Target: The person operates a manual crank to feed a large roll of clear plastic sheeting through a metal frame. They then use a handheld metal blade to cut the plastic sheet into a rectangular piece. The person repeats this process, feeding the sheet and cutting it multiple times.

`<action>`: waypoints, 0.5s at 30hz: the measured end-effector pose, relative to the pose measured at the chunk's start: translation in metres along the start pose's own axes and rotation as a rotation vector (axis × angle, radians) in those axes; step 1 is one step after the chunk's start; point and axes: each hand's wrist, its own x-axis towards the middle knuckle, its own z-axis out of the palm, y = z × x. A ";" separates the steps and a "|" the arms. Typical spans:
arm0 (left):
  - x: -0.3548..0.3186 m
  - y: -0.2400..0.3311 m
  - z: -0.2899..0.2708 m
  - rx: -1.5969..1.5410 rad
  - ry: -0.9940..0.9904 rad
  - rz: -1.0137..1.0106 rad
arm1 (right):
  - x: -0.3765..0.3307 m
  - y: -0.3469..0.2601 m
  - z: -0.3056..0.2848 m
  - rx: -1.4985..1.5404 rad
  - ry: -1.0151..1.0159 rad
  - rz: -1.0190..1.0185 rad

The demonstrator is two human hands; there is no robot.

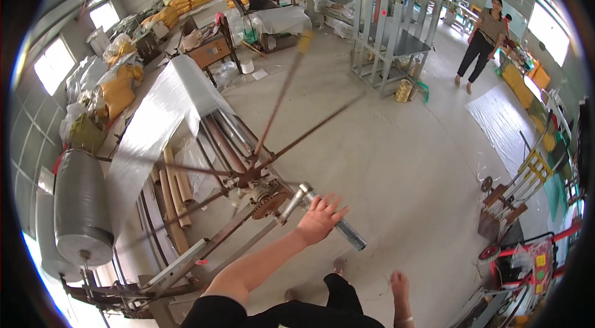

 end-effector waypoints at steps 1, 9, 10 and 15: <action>0.019 -0.004 0.021 0.003 -0.061 -0.010 | -0.009 0.044 -0.006 -0.243 -0.058 0.139; 0.019 -0.030 0.239 -0.029 -0.601 -0.305 | -0.113 0.200 -0.004 -0.458 -0.605 0.136; -0.006 -0.028 0.259 -0.068 -0.738 -0.364 | -0.108 0.195 -0.003 -0.458 -0.619 0.085; -0.146 -0.004 0.265 0.093 -0.877 -0.363 | -0.059 0.130 0.017 -0.573 -0.440 -0.100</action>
